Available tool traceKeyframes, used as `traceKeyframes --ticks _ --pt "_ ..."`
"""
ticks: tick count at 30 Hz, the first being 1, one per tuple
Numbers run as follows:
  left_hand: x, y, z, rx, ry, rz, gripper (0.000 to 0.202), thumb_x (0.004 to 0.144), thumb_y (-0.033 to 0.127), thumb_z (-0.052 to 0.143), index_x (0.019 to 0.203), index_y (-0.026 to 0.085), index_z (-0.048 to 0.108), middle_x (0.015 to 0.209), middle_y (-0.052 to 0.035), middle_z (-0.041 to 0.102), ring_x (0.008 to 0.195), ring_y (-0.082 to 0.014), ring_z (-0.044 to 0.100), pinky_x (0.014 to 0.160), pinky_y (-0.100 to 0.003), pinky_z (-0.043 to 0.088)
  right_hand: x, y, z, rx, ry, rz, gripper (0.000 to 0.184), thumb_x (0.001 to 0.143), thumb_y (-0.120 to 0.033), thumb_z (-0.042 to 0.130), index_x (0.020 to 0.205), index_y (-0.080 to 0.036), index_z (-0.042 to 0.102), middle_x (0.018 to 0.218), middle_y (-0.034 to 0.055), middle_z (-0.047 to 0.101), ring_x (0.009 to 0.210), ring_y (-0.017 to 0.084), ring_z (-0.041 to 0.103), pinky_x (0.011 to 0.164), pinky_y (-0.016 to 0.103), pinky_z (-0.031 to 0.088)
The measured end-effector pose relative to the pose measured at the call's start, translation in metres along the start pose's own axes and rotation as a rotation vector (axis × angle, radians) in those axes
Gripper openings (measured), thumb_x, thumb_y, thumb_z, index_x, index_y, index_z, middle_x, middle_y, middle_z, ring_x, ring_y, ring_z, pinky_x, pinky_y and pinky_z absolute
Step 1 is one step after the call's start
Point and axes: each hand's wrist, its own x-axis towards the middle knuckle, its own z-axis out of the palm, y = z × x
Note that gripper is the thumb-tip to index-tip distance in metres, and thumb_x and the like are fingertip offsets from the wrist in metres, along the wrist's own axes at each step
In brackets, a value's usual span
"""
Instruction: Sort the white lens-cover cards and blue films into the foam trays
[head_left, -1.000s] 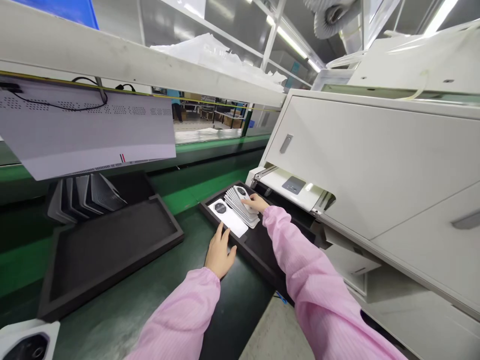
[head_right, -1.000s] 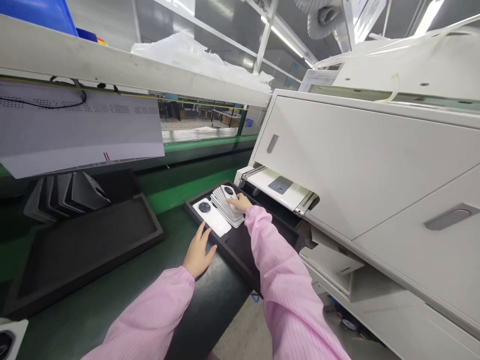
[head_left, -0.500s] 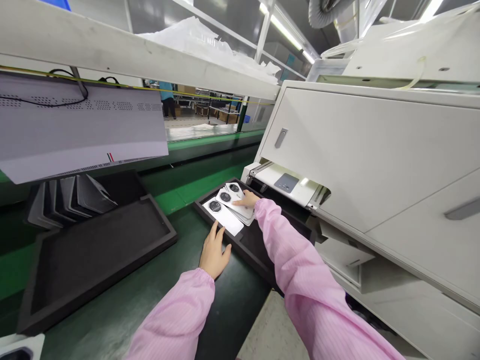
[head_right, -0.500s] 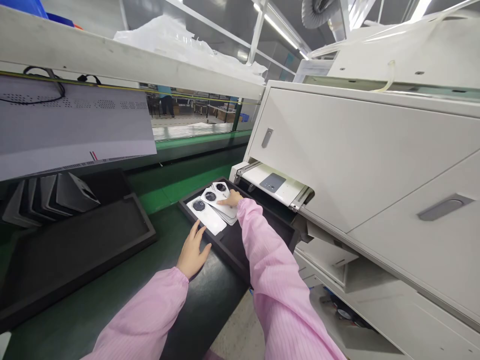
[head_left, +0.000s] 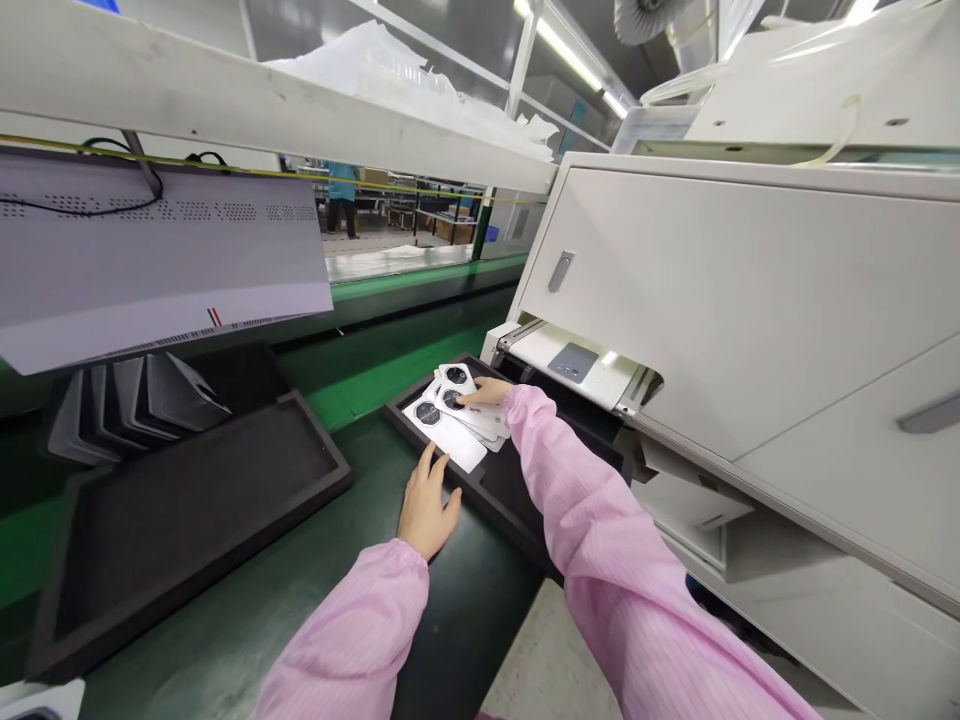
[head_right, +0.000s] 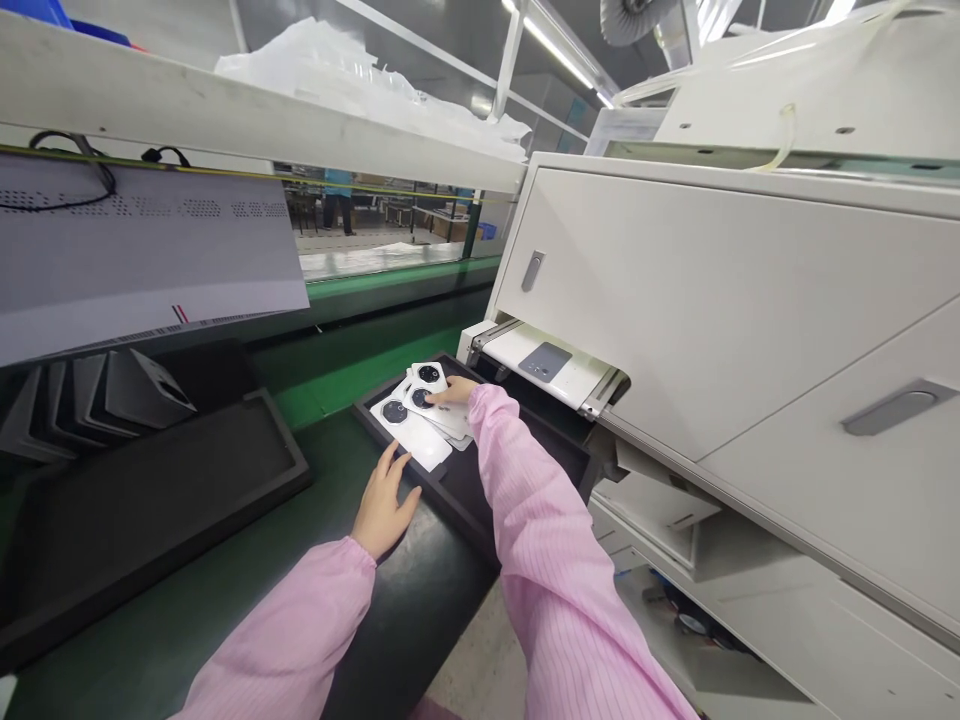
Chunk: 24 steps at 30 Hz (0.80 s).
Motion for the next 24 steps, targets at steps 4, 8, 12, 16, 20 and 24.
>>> traceKeyframes --ticks 4,8,12,16,20,24 --pt "0.001 -0.001 0.0 0.002 0.006 0.011 0.047 0.078 0.017 0.052 0.124 0.019 0.045 0.144 -0.0126 0.031 0.126 -0.029 0.039 0.1 -0.047 0.037 0.005 -0.005 0.012 -0.024 0.127 0.023 0.032 0.085 -0.034 0.056 0.11 -0.014 0.055 0.111 0.0076 0.059 0.096 0.019 0.059 0.082 0.039 0.05" --pt "0.001 -0.003 0.002 -0.002 0.016 0.021 0.048 0.077 0.015 0.052 0.124 0.021 0.044 0.144 -0.0114 0.031 0.126 -0.0289 0.04 0.101 -0.047 0.037 0.003 -0.002 0.022 -0.012 0.194 0.019 0.031 0.088 -0.034 0.051 0.112 -0.015 0.053 0.112 0.0072 0.057 0.096 0.019 0.059 0.081 0.039 0.05" --pt "0.001 -0.003 0.003 -0.005 0.012 0.014 0.048 0.077 0.015 0.051 0.124 0.021 0.044 0.145 -0.0103 0.03 0.127 -0.0284 0.038 0.101 -0.047 0.037 -0.002 0.0 0.023 0.005 0.211 -0.054 0.032 0.081 -0.034 0.061 0.106 -0.014 0.057 0.107 0.0073 0.061 0.092 0.018 0.06 0.08 0.035 0.05" --pt "0.001 -0.002 0.002 -0.017 0.018 0.008 0.049 0.077 0.014 0.051 0.125 0.022 0.044 0.145 -0.0093 0.031 0.126 -0.0286 0.039 0.101 -0.047 0.037 -0.003 -0.002 0.019 0.033 0.264 -0.089 0.04 0.065 -0.034 0.075 0.098 -0.016 0.063 0.104 0.0067 0.065 0.093 0.019 0.06 0.081 0.028 0.047" --pt "0.0 -0.001 0.001 -0.024 0.013 0.001 0.048 0.077 0.015 0.051 0.124 0.021 0.045 0.144 -0.0093 0.031 0.126 -0.0281 0.039 0.101 -0.046 0.037 0.001 -0.002 0.015 0.068 0.275 -0.076 0.04 0.073 -0.034 0.07 0.106 -0.015 0.058 0.108 0.0072 0.061 0.095 0.019 0.059 0.083 0.033 0.048" --pt "0.001 0.0 0.0 -0.017 0.005 -0.007 0.047 0.078 0.015 0.05 0.124 0.02 0.045 0.145 -0.01 0.031 0.125 -0.0275 0.04 0.101 -0.045 0.037 0.008 -0.002 0.011 0.1 0.221 -0.014 0.031 0.088 -0.032 0.051 0.113 -0.015 0.053 0.113 0.0075 0.057 0.096 0.019 0.059 0.081 0.039 0.051"
